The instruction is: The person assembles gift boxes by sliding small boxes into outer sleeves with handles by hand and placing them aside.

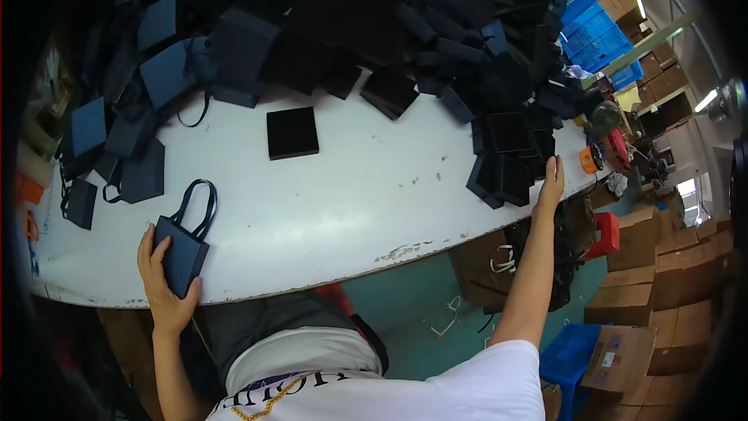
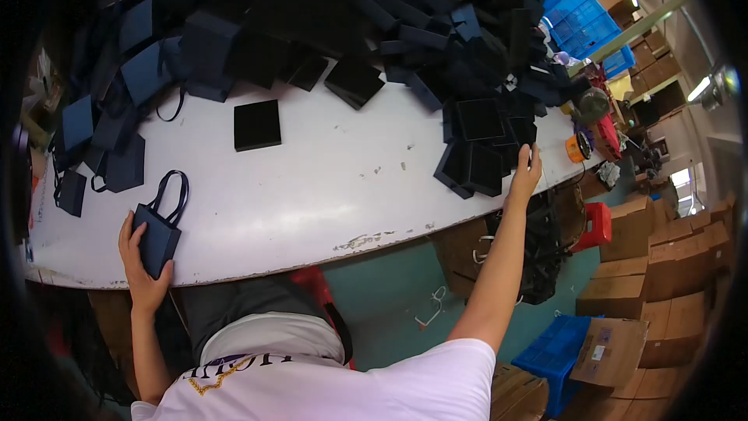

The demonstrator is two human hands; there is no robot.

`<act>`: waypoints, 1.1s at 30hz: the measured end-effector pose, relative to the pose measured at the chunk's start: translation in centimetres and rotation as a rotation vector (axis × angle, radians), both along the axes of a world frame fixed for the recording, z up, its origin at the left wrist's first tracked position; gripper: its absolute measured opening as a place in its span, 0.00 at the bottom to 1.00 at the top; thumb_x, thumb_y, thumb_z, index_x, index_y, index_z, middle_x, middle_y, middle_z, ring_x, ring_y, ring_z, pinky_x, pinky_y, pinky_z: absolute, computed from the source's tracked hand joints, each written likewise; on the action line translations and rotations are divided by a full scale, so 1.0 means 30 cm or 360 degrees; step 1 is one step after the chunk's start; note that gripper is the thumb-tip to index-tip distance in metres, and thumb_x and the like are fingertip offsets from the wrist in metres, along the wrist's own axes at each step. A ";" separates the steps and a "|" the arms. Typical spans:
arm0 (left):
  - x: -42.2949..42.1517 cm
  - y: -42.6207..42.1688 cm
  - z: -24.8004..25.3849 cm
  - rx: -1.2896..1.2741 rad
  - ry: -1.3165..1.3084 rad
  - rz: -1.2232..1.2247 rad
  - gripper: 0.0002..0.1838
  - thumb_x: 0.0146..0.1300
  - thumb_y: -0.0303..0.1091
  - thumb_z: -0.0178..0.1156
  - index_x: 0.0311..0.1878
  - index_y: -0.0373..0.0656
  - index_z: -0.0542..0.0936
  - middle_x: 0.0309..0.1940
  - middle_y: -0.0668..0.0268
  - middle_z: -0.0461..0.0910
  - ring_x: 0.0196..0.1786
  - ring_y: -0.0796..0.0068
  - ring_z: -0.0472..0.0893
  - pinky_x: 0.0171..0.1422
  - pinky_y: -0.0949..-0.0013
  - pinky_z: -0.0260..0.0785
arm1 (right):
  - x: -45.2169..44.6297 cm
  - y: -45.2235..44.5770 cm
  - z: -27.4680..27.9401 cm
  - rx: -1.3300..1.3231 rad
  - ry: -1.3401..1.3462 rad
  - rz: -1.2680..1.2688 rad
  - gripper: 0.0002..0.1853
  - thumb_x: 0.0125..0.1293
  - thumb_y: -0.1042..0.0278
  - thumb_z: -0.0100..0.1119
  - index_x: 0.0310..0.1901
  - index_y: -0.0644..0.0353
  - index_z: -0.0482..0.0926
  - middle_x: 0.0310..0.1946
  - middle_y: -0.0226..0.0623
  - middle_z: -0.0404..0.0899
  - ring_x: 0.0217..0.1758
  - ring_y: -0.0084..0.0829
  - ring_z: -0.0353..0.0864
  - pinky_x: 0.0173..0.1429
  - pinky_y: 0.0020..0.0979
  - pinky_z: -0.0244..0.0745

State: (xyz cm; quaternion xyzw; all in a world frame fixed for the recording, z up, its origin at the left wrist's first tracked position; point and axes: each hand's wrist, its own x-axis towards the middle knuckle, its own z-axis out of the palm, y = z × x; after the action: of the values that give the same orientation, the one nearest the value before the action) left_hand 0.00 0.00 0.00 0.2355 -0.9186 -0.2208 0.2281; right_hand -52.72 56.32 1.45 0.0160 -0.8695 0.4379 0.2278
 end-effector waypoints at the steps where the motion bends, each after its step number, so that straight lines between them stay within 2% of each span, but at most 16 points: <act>1: -0.006 -0.002 -0.029 -0.0012 0.0024 0.0004 0.42 0.46 0.24 0.65 0.71 0.44 0.70 0.79 0.50 0.60 0.80 0.45 0.60 0.83 0.48 0.53 | -0.029 0.032 0.003 -0.0006 -0.0049 -0.0040 0.43 0.73 0.34 0.57 0.78 0.58 0.66 0.79 0.52 0.61 0.79 0.49 0.63 0.82 0.41 0.54; 2: -0.013 -0.007 -0.056 -0.0026 0.0049 0.0013 0.42 0.45 0.25 0.65 0.71 0.43 0.70 0.79 0.49 0.61 0.80 0.45 0.61 0.83 0.49 0.53 | -0.061 0.057 0.007 -0.0014 -0.0096 -0.0075 0.41 0.74 0.35 0.55 0.77 0.58 0.66 0.78 0.52 0.62 0.79 0.48 0.63 0.81 0.41 0.54; 3: 0.027 -0.025 0.036 -0.0121 0.0004 0.0008 0.42 0.44 0.24 0.66 0.70 0.43 0.70 0.78 0.49 0.61 0.79 0.44 0.61 0.82 0.48 0.54 | -0.031 0.033 -0.078 -0.0201 -0.0164 -0.0081 0.41 0.74 0.34 0.55 0.77 0.58 0.67 0.77 0.53 0.63 0.79 0.48 0.63 0.81 0.41 0.54; 5: 0.008 -0.002 0.002 -0.0107 0.0063 0.0015 0.42 0.43 0.24 0.67 0.69 0.42 0.71 0.78 0.47 0.61 0.78 0.42 0.61 0.81 0.46 0.55 | -0.073 0.021 -0.065 -0.0374 -0.0146 -0.0081 0.40 0.75 0.34 0.54 0.76 0.58 0.68 0.75 0.54 0.66 0.79 0.48 0.63 0.81 0.41 0.55; 6: -0.001 0.006 -0.010 -0.0110 0.0082 0.0016 0.42 0.43 0.24 0.67 0.69 0.42 0.71 0.78 0.47 0.61 0.78 0.42 0.62 0.81 0.46 0.55 | -0.094 0.005 -0.074 -0.0512 -0.0109 -0.0018 0.40 0.74 0.36 0.57 0.75 0.60 0.70 0.74 0.55 0.68 0.79 0.48 0.63 0.80 0.40 0.55; 9: -0.014 0.004 -0.010 -0.0138 0.0095 0.0002 0.42 0.43 0.24 0.66 0.69 0.42 0.71 0.77 0.46 0.62 0.77 0.42 0.63 0.80 0.46 0.56 | -0.116 -0.059 -0.149 -0.0086 -0.0101 0.0030 0.38 0.73 0.40 0.61 0.74 0.59 0.72 0.73 0.55 0.71 0.77 0.47 0.67 0.79 0.38 0.58; 11: -0.019 0.009 -0.013 -0.0154 0.0106 0.0004 0.41 0.43 0.24 0.66 0.68 0.42 0.72 0.77 0.45 0.62 0.77 0.41 0.63 0.80 0.46 0.57 | -0.059 -0.147 -0.166 -0.0279 -0.0020 -0.0076 0.32 0.71 0.46 0.66 0.69 0.58 0.78 0.66 0.51 0.80 0.69 0.43 0.77 0.72 0.36 0.68; 14: -0.017 0.009 -0.015 -0.0169 0.0107 0.0014 0.41 0.44 0.25 0.67 0.68 0.42 0.72 0.77 0.45 0.63 0.77 0.41 0.64 0.80 0.46 0.57 | 0.103 -0.309 -0.123 -0.0499 -0.0040 -0.0256 0.28 0.68 0.60 0.69 0.68 0.59 0.79 0.64 0.51 0.80 0.65 0.41 0.79 0.69 0.36 0.71; 18: -0.020 0.010 -0.008 -0.0153 0.0106 0.0021 0.40 0.43 0.26 0.69 0.67 0.42 0.73 0.76 0.46 0.63 0.76 0.42 0.65 0.79 0.48 0.59 | 0.241 -0.477 -0.185 -0.0908 -0.0094 -0.0077 0.27 0.69 0.64 0.67 0.68 0.58 0.79 0.68 0.51 0.75 0.67 0.42 0.77 0.71 0.36 0.70; 19: -0.021 0.011 -0.008 -0.0146 0.0119 0.0005 0.40 0.43 0.27 0.69 0.67 0.42 0.73 0.76 0.46 0.63 0.76 0.42 0.65 0.79 0.48 0.59 | 0.311 -0.551 -0.149 -0.0976 -0.0171 0.0024 0.27 0.69 0.64 0.66 0.69 0.56 0.77 0.71 0.53 0.70 0.71 0.44 0.73 0.75 0.38 0.66; 22: -0.012 0.002 -0.006 -0.0131 0.0133 -0.0025 0.41 0.42 0.28 0.72 0.66 0.42 0.73 0.76 0.46 0.64 0.76 0.41 0.65 0.79 0.47 0.59 | 0.443 -0.757 -0.106 -0.0627 -0.0249 0.0053 0.32 0.71 0.61 0.65 0.75 0.54 0.71 0.77 0.55 0.59 0.80 0.50 0.60 0.81 0.43 0.55; 25: 0.000 -0.021 -0.010 -0.0046 0.0192 -0.0114 0.45 0.42 0.30 0.74 0.69 0.44 0.71 0.76 0.46 0.64 0.75 0.42 0.66 0.79 0.47 0.57 | 0.444 -0.875 -0.131 -0.0639 -0.0191 0.0203 0.33 0.71 0.60 0.65 0.76 0.54 0.69 0.77 0.56 0.60 0.82 0.51 0.57 0.82 0.44 0.53; 28: 0.033 -0.037 0.033 -0.0001 -0.0023 -0.0180 0.49 0.42 0.35 0.76 0.73 0.45 0.69 0.78 0.50 0.63 0.77 0.45 0.63 0.81 0.48 0.51 | 0.415 -0.920 -0.161 -0.0175 -0.0116 0.0391 0.34 0.74 0.53 0.62 0.77 0.54 0.67 0.77 0.48 0.66 0.83 0.55 0.52 0.85 0.47 0.44; 31: 0.061 -0.037 0.096 0.0040 -0.0323 -0.0181 0.51 0.43 0.40 0.77 0.75 0.47 0.67 0.80 0.54 0.61 0.79 0.47 0.60 0.83 0.48 0.47 | 0.485 -0.912 -0.114 -0.0286 -0.0259 0.0436 0.32 0.75 0.52 0.62 0.77 0.52 0.69 0.77 0.58 0.63 0.85 0.51 0.50 0.83 0.44 0.49; 32: 0.063 -0.032 0.118 -0.0011 -0.0337 -0.0175 0.49 0.46 0.45 0.77 0.74 0.48 0.68 0.79 0.53 0.62 0.79 0.47 0.60 0.82 0.46 0.48 | 0.464 -0.843 -0.141 -0.0124 -0.0204 0.0594 0.31 0.76 0.52 0.61 0.75 0.52 0.71 0.78 0.56 0.60 0.85 0.48 0.53 0.82 0.44 0.51; 33: 0.064 -0.035 0.126 -0.0001 -0.0262 -0.0149 0.48 0.47 0.46 0.77 0.74 0.48 0.69 0.79 0.53 0.62 0.79 0.47 0.61 0.82 0.45 0.48 | 0.501 -0.828 -0.125 -0.0278 -0.0222 0.0689 0.28 0.77 0.52 0.60 0.73 0.53 0.73 0.78 0.55 0.60 0.83 0.47 0.57 0.82 0.44 0.52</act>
State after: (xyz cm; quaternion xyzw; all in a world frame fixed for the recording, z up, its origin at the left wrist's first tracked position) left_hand 1.91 -1.05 3.78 0.2096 -0.9443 -0.2110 0.1412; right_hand -37.69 31.47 -2.29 0.1520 -0.8183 0.5500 0.0687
